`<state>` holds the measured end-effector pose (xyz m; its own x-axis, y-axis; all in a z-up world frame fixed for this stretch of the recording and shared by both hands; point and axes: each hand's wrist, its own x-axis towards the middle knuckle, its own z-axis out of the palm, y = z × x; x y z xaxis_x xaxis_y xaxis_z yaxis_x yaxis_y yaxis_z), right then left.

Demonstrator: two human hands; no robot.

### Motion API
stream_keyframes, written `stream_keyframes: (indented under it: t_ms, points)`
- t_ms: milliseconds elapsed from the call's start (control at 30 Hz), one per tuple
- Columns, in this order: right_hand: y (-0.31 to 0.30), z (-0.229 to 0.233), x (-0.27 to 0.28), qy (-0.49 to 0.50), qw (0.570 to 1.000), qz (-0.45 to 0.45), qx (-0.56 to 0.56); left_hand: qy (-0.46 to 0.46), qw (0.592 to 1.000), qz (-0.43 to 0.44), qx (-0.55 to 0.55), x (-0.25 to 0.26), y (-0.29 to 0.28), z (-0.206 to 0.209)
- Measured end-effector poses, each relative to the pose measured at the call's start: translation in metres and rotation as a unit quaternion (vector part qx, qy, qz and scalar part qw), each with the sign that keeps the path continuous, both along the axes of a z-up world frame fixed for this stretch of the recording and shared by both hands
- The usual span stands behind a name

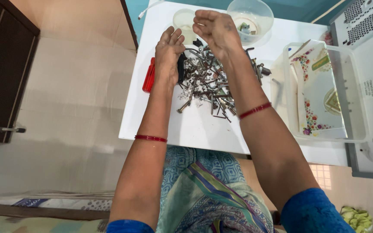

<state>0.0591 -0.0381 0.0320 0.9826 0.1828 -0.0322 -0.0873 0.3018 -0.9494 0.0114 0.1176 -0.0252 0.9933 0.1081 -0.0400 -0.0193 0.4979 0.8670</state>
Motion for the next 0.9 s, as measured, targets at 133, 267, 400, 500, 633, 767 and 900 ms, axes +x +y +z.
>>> stream_keyframes:
  t_ms: [133, 267, 400, 500, 633, 767, 900]
  points:
    - [-0.014, 0.018, -0.053, 0.006, 0.994, 0.002, -0.111, -0.012, 0.999, -0.027, 0.023, -0.025, -0.004, 0.008]
    - [-0.033, 0.016, -0.095, -0.044, 0.967, -0.009, -0.249, -0.009, 0.996, -0.029, 0.079, -0.056, -0.011, 0.017]
    - [-0.057, -0.006, -0.124, -0.135, 0.964, 0.029, -0.229, 0.000, 0.992, -0.034, 0.122, -0.080, -0.021, 0.022]
    - [-0.063, -0.024, -0.138, -0.111, 0.950, 0.015, -0.291, 0.005, 0.989, -0.042, 0.144, -0.099, -0.032, 0.017]
    - [-0.067, -0.037, -0.174, -0.225, 0.891, -0.032, -0.392, -0.024, 0.979, -0.045, 0.197, -0.122, -0.045, 0.004]
    - [-0.068, -0.036, -0.199, -0.304, 0.804, -0.053, -0.508, -0.061, 0.962, -0.032, 0.263, -0.138, -0.054, -0.008]
    - [-0.065, -0.040, -0.208, -0.307, 0.786, -0.060, -0.534, -0.056, 0.958, -0.039, 0.278, -0.141, -0.058, -0.013]
